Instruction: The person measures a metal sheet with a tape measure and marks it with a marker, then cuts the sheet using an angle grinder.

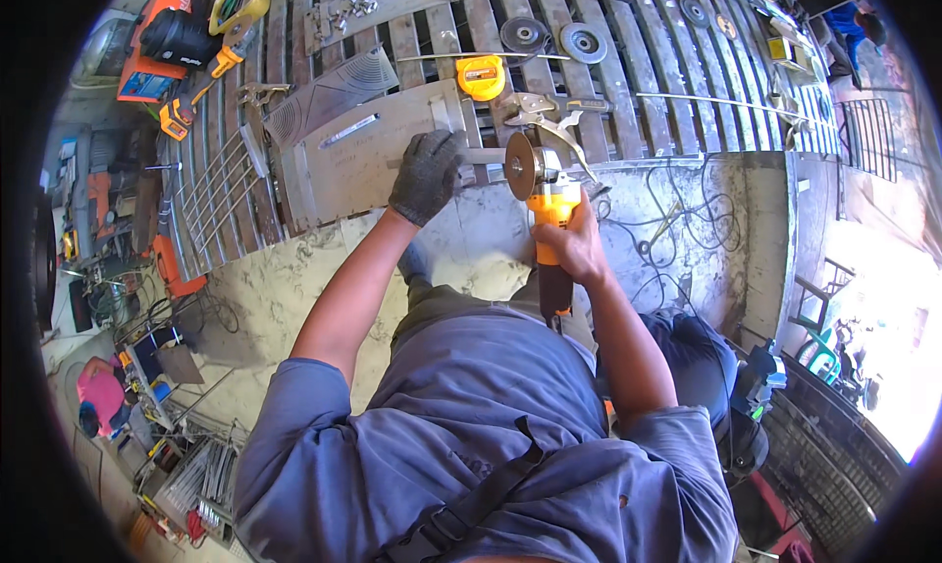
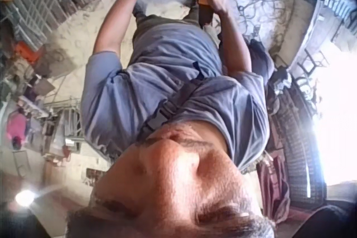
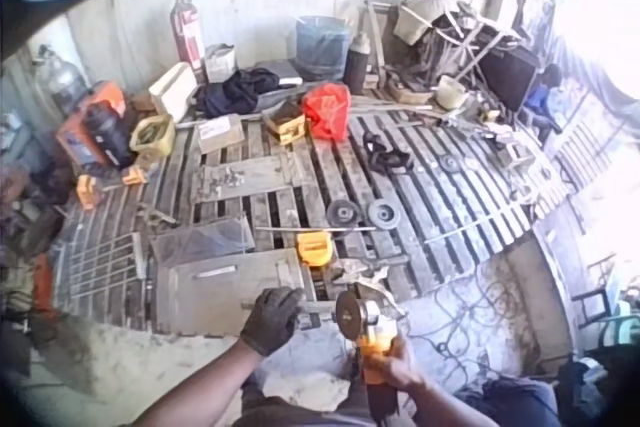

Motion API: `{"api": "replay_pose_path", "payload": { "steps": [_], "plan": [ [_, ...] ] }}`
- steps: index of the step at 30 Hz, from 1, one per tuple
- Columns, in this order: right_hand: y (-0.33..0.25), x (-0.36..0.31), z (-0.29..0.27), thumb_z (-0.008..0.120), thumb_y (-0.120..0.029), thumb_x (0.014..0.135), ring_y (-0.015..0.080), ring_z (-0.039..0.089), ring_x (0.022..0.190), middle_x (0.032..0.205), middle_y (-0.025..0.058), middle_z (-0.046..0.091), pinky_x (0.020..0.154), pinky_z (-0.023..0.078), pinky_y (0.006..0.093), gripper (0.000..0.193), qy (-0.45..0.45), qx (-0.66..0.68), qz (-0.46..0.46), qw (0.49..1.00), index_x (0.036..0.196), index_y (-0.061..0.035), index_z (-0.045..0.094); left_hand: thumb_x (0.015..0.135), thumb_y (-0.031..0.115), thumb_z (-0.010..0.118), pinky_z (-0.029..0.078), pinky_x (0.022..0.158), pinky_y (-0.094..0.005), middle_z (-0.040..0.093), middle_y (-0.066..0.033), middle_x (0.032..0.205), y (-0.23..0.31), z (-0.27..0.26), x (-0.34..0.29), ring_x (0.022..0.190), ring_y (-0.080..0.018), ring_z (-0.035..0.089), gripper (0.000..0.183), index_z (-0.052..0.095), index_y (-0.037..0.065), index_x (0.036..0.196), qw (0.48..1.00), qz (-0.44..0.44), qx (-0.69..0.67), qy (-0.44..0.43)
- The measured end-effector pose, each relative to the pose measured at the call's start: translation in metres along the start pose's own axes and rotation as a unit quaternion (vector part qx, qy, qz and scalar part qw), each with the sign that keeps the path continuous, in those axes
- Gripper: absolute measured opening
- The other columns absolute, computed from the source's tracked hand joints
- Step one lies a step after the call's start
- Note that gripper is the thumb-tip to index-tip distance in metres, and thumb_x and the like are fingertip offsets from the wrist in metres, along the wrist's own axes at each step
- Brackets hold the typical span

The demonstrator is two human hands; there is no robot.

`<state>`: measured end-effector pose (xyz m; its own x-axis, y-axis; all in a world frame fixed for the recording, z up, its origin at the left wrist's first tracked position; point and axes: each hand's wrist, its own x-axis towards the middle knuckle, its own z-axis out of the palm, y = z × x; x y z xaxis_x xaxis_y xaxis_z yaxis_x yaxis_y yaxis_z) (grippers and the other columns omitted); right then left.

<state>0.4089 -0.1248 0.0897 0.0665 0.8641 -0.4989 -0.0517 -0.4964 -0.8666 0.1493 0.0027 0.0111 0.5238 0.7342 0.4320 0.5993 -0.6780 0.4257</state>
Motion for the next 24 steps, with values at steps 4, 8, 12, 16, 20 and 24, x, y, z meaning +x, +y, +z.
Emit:
{"api": "replay_pose_path", "payload": {
  "steps": [4,8,12,16,20,24],
  "plan": [
    [-0.012,-0.004,0.017,0.074,-0.003,0.075,0.0229,0.068,0.071,0.098,0.0126,0.063,0.063,0.061,0.0389,0.056,0.016,0.009,0.031,0.999,0.124,-0.0010,0.048,0.090,0.018,0.068,0.047,0.094,-0.0479,0.065,-0.0098,0.112,0.004,-0.013,-0.005,0.106,-0.0343,0.059,0.026,0.072,0.010,0.114,0.997,-0.059,0.023,0.039],
    [-0.009,-0.005,0.025,0.074,-0.002,0.075,0.0233,0.068,0.073,0.097,0.0130,0.062,0.061,0.062,0.0389,0.055,0.039,0.004,0.023,0.999,0.122,-0.0006,0.048,0.091,0.025,0.069,0.048,0.092,-0.0472,0.068,-0.0082,0.106,0.004,-0.014,-0.002,0.103,-0.0330,0.060,0.021,0.076,0.012,0.106,0.998,-0.055,0.033,-0.014],
    [-0.009,-0.006,0.029,0.075,-0.005,0.075,0.0228,0.068,0.074,0.096,0.0125,0.063,0.063,0.061,0.0383,0.054,0.039,-0.016,0.021,0.999,0.122,-0.0010,0.048,0.090,0.026,0.070,0.048,0.090,-0.0473,0.068,-0.0078,0.103,0.004,-0.008,0.005,0.101,-0.0327,0.061,0.018,0.076,0.013,0.101,0.999,-0.032,0.034,-0.027],
    [0.010,0.001,0.022,0.078,-0.014,0.075,0.0235,0.068,0.079,0.101,0.0157,0.066,0.071,0.059,0.0380,0.062,0.061,-0.079,0.016,0.995,0.126,0.0023,0.046,0.091,0.030,0.068,0.048,0.090,-0.0470,0.068,-0.0086,0.104,0.008,-0.001,0.009,0.100,-0.0327,0.061,0.022,0.074,0.012,0.104,0.997,-0.036,0.056,-0.047],
    [0.014,-0.001,0.024,0.080,-0.024,0.075,0.0282,0.069,0.094,0.108,0.0199,0.069,0.085,0.056,0.0399,0.073,0.092,-0.194,-0.004,0.977,0.130,0.0066,0.043,0.094,0.032,0.065,0.048,0.092,-0.0465,0.069,-0.0093,0.106,0.004,0.006,0.007,0.101,-0.0328,0.062,0.025,0.074,0.012,0.106,0.999,-0.026,0.030,-0.005],
    [0.027,0.005,0.024,0.080,-0.032,0.077,0.0350,0.069,0.103,0.113,0.0234,0.068,0.093,0.054,0.0437,0.087,0.068,-0.236,0.017,0.969,0.144,0.0053,0.038,0.097,0.034,0.062,0.050,0.091,-0.0454,0.070,-0.0093,0.105,0.004,0.006,0.009,0.100,-0.0321,0.063,0.027,0.073,0.011,0.106,0.999,-0.033,0.027,-0.015]
  ]
}}
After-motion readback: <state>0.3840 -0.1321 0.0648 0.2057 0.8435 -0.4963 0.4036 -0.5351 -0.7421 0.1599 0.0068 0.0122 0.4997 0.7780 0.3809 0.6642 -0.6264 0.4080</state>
